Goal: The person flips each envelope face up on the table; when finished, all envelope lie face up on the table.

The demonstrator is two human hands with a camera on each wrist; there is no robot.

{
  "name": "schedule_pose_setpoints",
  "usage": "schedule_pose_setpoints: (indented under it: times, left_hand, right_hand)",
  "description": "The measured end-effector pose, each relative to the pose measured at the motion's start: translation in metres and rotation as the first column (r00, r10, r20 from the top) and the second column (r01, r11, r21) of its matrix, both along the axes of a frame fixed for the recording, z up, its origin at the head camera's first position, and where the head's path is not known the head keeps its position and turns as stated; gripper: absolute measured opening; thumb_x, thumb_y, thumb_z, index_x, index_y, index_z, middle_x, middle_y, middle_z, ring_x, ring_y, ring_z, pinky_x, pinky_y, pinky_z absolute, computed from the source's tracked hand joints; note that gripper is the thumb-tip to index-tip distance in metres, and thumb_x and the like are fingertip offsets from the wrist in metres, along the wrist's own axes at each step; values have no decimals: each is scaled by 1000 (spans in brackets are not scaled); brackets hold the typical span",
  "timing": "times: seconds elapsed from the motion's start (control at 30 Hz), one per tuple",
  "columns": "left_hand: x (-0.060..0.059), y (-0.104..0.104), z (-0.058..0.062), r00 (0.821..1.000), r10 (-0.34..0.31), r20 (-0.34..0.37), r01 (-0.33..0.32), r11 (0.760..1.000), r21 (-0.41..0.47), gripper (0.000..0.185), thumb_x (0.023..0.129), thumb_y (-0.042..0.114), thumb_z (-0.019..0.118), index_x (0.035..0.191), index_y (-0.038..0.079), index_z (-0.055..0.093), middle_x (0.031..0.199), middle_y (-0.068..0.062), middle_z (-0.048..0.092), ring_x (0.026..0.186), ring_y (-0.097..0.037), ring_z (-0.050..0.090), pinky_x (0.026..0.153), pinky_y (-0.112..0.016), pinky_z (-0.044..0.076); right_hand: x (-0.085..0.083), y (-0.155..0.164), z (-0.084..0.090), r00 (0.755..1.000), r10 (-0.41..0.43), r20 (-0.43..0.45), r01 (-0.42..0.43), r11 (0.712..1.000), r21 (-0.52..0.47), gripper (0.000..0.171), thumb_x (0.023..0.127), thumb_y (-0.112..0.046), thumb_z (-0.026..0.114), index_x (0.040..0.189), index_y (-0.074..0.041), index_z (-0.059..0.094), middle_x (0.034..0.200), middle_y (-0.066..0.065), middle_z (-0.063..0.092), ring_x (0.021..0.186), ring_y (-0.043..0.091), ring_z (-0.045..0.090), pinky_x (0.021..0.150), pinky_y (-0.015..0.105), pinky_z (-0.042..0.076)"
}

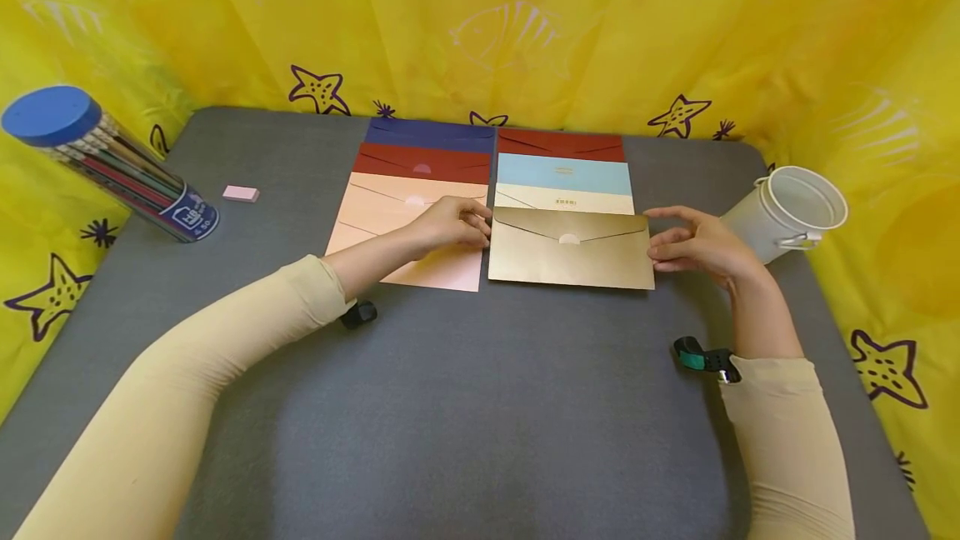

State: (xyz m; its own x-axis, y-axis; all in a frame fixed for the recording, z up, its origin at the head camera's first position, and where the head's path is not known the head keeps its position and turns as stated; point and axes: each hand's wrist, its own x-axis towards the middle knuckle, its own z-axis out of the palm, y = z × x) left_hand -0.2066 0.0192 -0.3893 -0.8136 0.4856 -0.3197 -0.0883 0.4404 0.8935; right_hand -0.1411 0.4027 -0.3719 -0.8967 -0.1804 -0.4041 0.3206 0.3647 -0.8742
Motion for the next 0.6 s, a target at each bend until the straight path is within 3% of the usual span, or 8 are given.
schedule_pose_setpoints:
  times: [0.17,0.23,0.33,0.43,0.6]
  left_hand:
    - [0,1,0,998,-61,24,63,997,-53,44,89,5,63,132,-4,59,125,-19,67,82,-13,61,68,-17,51]
    - [0,1,-1,996,-84,26,86,995,-48,35,91,4,59,124,-4,63,112,-15,69,77,-12,58,66,-17,49]
    - [1,2,-1,992,-129,1,129,991,-28,9,90,1,56,90,0,65,78,-3,60,65,-8,49,60,-17,42]
    - [2,4,-1,985,-172,-15,172,985,-14,23,88,-2,54,68,8,46,62,4,42,59,-8,39,56,-18,33]
    - [3,5,-2,983,-185,-10,185,983,-18,28,89,-1,53,66,11,43,60,6,40,58,-6,37,55,-18,30]
  right_hand:
    - [-3,1,-4,999,5,34,-5,1000,12,52,89,5,66,130,-21,47,87,-4,72,75,14,73,69,28,62]
    - [-3,0,-5,999,6,38,-8,998,67,52,88,2,68,130,-20,47,86,-6,71,75,15,74,69,28,62]
    - [-4,-1,-7,999,2,52,-8,993,121,53,89,-2,70,134,-14,46,84,-8,71,75,15,75,69,28,62]
    - [-3,-2,-9,997,-5,76,-5,990,142,55,89,-4,70,137,-8,42,83,-9,72,75,13,75,69,28,62]
    - [-4,-3,-13,993,-16,113,-1,989,145,59,91,-6,68,142,-3,38,82,-11,72,76,10,74,70,26,62]
